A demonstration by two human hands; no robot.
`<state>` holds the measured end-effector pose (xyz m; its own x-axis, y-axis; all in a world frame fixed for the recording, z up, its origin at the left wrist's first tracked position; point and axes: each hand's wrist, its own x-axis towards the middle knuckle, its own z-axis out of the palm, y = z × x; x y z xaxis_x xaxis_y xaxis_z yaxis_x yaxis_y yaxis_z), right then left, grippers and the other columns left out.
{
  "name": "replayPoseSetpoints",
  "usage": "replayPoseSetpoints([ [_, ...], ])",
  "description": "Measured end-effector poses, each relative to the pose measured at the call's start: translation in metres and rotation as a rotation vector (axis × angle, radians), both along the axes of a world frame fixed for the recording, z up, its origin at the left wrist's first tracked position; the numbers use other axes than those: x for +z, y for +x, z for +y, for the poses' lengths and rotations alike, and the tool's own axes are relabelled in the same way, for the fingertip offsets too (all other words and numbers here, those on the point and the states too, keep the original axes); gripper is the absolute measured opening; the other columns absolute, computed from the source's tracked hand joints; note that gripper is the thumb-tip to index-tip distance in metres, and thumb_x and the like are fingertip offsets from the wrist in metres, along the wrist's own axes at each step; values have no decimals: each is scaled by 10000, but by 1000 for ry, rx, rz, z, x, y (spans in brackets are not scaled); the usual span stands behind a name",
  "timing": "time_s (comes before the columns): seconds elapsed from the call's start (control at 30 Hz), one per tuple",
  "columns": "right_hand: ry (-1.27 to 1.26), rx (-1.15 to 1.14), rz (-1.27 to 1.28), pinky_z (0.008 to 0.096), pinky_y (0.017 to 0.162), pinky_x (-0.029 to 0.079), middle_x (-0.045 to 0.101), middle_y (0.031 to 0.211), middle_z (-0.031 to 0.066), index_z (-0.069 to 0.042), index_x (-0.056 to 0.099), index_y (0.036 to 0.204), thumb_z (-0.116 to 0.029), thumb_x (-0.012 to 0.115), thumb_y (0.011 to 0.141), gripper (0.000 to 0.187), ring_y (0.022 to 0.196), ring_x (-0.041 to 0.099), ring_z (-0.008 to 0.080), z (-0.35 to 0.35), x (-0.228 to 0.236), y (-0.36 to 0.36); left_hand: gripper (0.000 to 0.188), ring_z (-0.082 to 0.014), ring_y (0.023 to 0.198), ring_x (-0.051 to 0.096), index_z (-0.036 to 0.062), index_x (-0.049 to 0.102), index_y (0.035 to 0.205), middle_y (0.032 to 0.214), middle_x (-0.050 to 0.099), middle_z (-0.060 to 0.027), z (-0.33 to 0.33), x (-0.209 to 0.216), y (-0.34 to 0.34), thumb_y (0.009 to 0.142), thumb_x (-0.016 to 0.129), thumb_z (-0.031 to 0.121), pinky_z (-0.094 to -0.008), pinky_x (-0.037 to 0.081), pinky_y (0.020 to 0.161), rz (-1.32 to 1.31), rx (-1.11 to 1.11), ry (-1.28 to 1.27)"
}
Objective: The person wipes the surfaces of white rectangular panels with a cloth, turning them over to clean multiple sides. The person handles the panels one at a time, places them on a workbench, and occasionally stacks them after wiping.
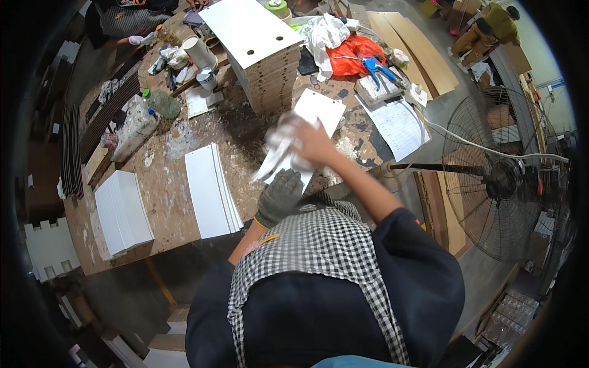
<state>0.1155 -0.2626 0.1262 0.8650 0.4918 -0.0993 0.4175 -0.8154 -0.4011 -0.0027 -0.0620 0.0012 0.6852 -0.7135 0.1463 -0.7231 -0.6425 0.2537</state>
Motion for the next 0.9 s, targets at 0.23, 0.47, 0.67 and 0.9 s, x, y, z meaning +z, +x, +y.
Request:
replayPoseSetpoints([
  [0.23,24,-647,-200,487,896,516,715,1008,221,-54,726,1053,-339,468,944,399,980,677,401,-149,-26,132,516,-395,1306,475,64,586,1283,1309,551,-207,-1,101,6,794,737,128,-511,327,1174,-137,203,-320],
  [0.47,-284,-299,-235,629,1151,243,297,1626,102,-278,467,1488,-606,457,957,625,1506,242,329,-24,-24,32,491,-326,1163,559,40,557,1312,1300,553,-180,18,80,-2,876,706,209,-437,473,989,1482,877,-1788],
  [0.67,89,373,-96,600,1104,343,412,1575,58,-221,654,1287,-259,683,812,478,1475,345,265,30,17,-84,441,-277,1063,599,25,584,1264,1203,609,-149,23,79,12,914,689,271,-405,520,873,1567,936,-1844],
  [0.9,825,-121,412,351,869,538,725,1074,187,-30,750,1052,-257,620,802,362,985,691,277,-46,70,-69,316,-251,865,638,34,659,1134,1036,672,-123,21,79,38,927,721,264,-390,547,712,1464,937,-1414],
])
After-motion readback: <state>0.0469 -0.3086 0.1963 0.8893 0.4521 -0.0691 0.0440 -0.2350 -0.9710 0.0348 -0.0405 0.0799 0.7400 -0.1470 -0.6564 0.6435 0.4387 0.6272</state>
